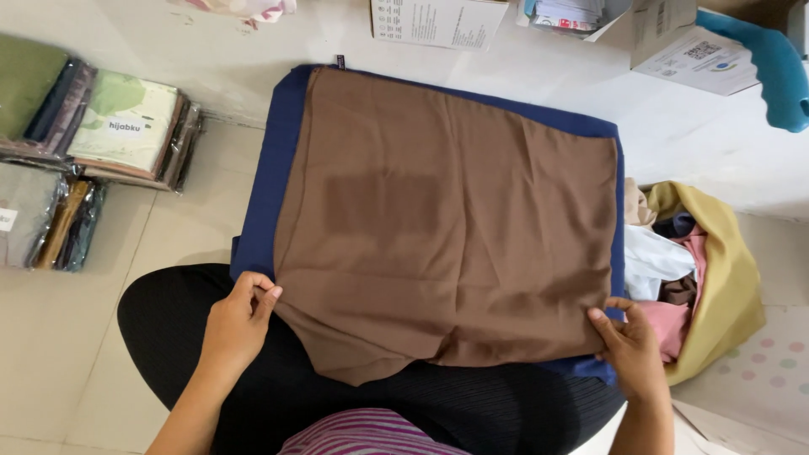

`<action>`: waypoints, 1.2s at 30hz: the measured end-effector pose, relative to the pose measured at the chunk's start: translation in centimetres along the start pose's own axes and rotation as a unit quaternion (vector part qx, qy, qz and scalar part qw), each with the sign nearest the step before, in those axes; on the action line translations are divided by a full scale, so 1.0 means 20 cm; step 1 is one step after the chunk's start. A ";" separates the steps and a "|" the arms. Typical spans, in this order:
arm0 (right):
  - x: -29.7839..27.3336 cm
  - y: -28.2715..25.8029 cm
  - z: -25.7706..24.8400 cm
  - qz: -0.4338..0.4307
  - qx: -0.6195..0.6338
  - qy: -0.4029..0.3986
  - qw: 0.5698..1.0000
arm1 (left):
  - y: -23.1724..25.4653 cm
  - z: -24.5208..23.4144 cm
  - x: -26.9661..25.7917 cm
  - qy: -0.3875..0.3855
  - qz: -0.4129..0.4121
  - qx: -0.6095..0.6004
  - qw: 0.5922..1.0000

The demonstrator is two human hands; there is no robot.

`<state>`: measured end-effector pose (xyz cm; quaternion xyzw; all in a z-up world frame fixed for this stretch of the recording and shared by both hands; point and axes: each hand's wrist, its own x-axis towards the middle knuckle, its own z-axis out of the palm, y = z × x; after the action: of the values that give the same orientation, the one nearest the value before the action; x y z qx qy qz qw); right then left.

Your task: Unfolding, cleaning with a lint roller, and folding a brown garment.

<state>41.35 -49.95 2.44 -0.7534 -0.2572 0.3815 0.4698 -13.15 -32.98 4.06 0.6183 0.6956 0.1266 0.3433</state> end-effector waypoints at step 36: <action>-0.13 -0.02 0.01 0.016 -0.163 0.112 0.980 | -0.05 -0.04 -0.03 0.012 -0.038 -0.107 0.993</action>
<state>39.72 -51.58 3.65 -0.8619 -0.2492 0.2550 0.3605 -14.34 -33.55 4.24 0.5498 0.7051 0.1947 0.4032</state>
